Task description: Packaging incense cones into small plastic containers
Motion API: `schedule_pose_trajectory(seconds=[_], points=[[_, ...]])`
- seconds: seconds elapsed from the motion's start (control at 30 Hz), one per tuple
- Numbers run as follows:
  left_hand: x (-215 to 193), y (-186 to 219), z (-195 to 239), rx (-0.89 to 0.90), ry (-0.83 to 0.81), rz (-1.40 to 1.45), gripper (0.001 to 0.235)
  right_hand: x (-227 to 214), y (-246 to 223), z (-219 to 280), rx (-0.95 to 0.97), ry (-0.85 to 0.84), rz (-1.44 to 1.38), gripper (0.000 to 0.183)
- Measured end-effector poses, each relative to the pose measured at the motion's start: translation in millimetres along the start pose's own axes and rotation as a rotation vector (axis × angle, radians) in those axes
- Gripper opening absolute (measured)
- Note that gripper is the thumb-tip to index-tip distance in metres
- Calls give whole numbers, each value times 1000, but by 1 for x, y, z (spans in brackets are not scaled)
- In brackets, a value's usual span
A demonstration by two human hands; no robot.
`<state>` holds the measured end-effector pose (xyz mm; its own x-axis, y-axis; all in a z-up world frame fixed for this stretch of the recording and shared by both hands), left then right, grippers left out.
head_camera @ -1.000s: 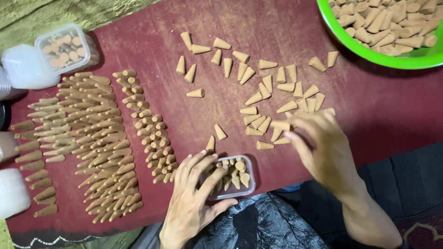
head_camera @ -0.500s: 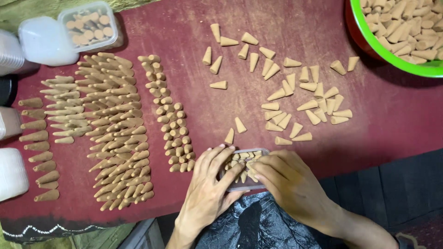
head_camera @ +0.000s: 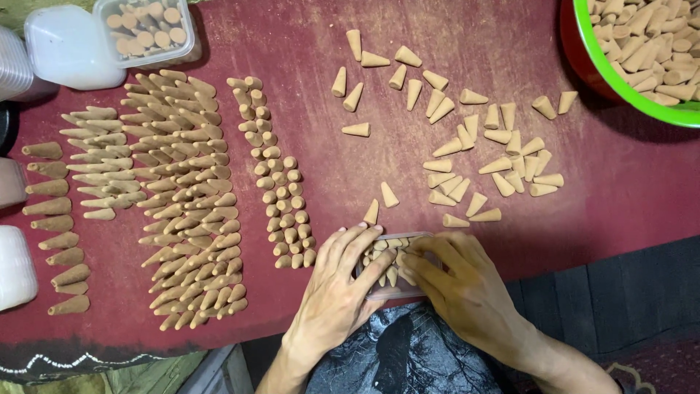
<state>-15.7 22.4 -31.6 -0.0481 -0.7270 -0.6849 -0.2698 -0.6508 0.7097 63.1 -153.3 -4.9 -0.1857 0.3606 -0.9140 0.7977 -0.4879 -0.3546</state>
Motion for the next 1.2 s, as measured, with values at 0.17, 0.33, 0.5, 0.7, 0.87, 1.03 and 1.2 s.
schedule_pose_trajectory(seconds=[0.17,0.33,0.5,0.7,0.87,1.03,1.2], points=[[-1,3,-1,2,29,2,43,4,3,5,15,15,31,17],[1,2,0,-22,16,9,42,5,2,6,34,37,18,17],[-3,6,-3,-61,26,51,51,-5,3,3,38,129,-41,17],[-1,7,-4,-50,27,79,60,-8,29,9,236,265,-114,15],[7,4,-7,-24,90,165,61,-15,58,12,410,300,-85,14],[12,3,-13,-16,124,237,62,-8,87,24,518,308,-42,21],[19,1,-22,14,188,262,68,-6,103,25,515,274,-7,23]])
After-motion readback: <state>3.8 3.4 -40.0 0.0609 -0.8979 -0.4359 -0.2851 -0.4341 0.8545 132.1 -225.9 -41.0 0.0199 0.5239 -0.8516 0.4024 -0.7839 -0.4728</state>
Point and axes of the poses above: each hand's wrist, its own z-axis away from the middle knuckle, its own x-axis out of the palm, y = z × x, the point moved 3 cm from there along -z, towards the middle knuckle, and after that the axes turned 6 degrees about z, right-handed, at the moved point
